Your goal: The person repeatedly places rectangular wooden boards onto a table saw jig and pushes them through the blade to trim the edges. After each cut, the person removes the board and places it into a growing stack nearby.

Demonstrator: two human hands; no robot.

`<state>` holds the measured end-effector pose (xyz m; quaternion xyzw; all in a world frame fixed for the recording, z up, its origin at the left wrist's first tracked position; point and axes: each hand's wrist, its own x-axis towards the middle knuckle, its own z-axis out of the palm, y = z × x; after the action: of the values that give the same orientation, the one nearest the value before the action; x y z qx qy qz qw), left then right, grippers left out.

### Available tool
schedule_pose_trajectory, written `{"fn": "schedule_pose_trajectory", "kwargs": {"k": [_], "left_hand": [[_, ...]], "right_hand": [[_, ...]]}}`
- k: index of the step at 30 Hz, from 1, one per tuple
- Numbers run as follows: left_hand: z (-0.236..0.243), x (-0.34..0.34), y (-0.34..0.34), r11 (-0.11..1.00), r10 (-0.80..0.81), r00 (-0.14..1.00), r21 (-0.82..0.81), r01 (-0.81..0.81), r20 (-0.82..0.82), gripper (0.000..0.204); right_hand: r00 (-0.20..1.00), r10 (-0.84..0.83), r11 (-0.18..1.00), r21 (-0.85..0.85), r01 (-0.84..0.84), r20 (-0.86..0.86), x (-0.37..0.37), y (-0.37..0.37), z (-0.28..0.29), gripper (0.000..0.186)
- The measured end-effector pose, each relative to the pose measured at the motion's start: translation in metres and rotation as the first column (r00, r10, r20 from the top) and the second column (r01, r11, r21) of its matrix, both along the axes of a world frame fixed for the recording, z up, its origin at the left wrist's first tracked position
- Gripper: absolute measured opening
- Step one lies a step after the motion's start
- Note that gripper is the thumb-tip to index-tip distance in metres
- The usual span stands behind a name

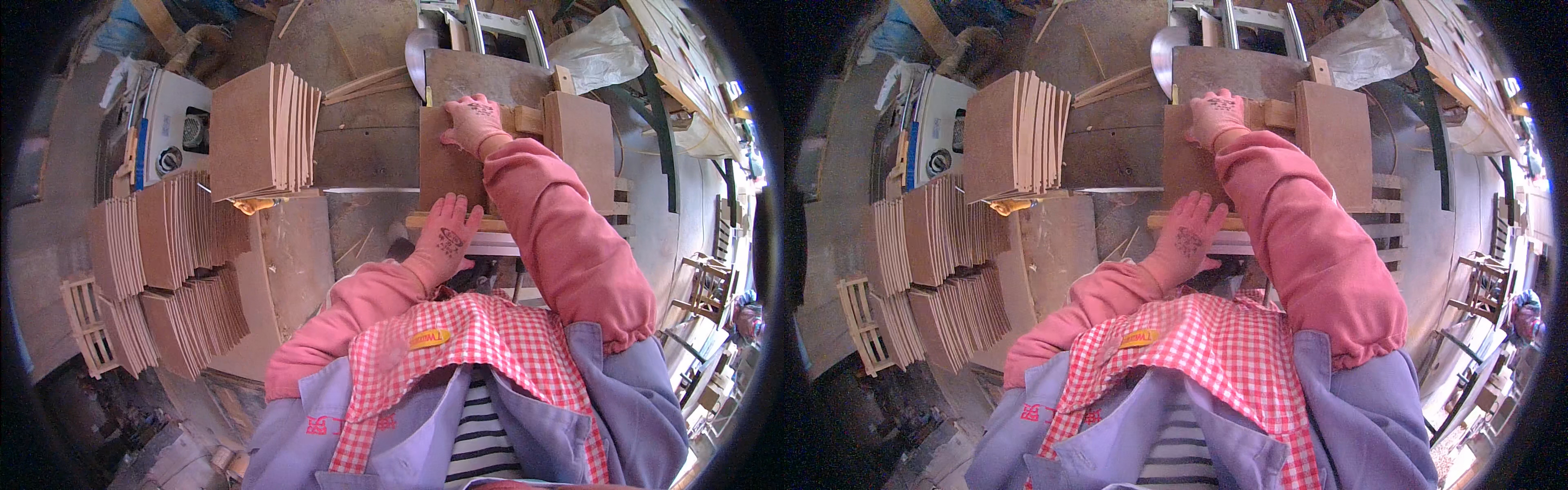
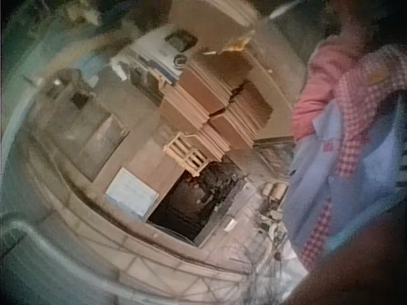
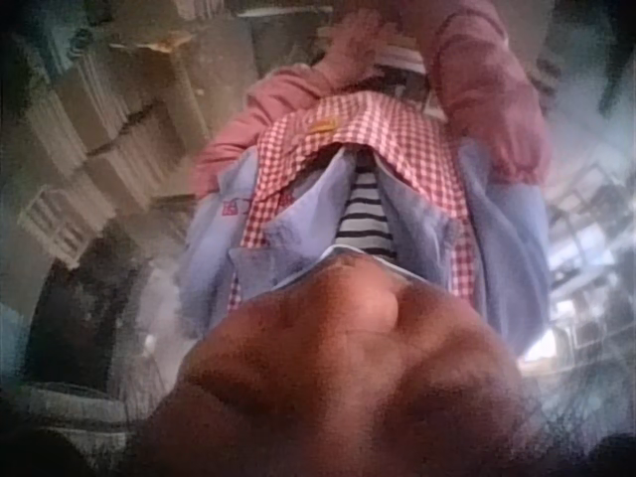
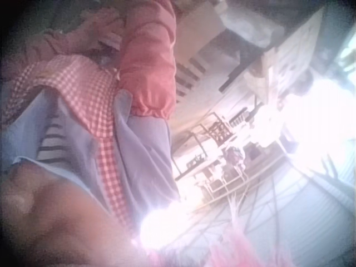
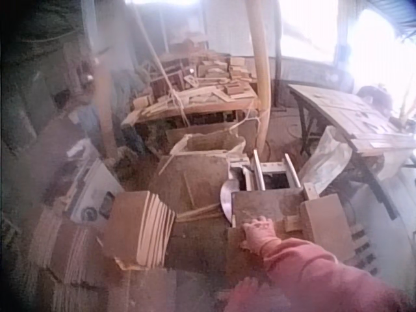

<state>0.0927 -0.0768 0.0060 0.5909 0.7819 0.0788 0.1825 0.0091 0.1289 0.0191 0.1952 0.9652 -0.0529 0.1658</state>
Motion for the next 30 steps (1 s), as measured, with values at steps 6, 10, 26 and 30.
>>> {"fn": "schedule_pose_trajectory", "kwargs": {"k": [6, 10, 26, 30], "left_hand": [[0.001, -0.014, 0.012, 1.000, -0.005, 0.999, -0.011, 0.005, -0.040, 0.103], [0.002, -0.025, 0.019, 1.000, -0.010, 1.000, 0.003, 0.010, -0.028, 0.105], [-0.002, -0.070, 0.057, 0.996, 0.008, 0.990, 0.089, 0.005, -0.143, 0.102], [-0.002, -0.083, 0.066, 0.992, 0.024, 0.992, 0.125, -0.008, -0.123, 0.102]], "right_hand": [[1.000, -0.011, 1.000, 0.001, 0.011, 0.024, -0.016, 0.011, 0.001, 0.056], [1.000, -0.016, 1.000, 0.004, 0.016, 0.017, -0.027, 0.019, 0.000, 0.056], [0.998, -0.026, 1.000, 0.014, 0.025, 0.051, -0.078, 0.060, -0.002, 0.056], [0.998, -0.031, 0.999, 0.017, 0.030, 0.054, -0.091, 0.070, -0.001, 0.056]]}}
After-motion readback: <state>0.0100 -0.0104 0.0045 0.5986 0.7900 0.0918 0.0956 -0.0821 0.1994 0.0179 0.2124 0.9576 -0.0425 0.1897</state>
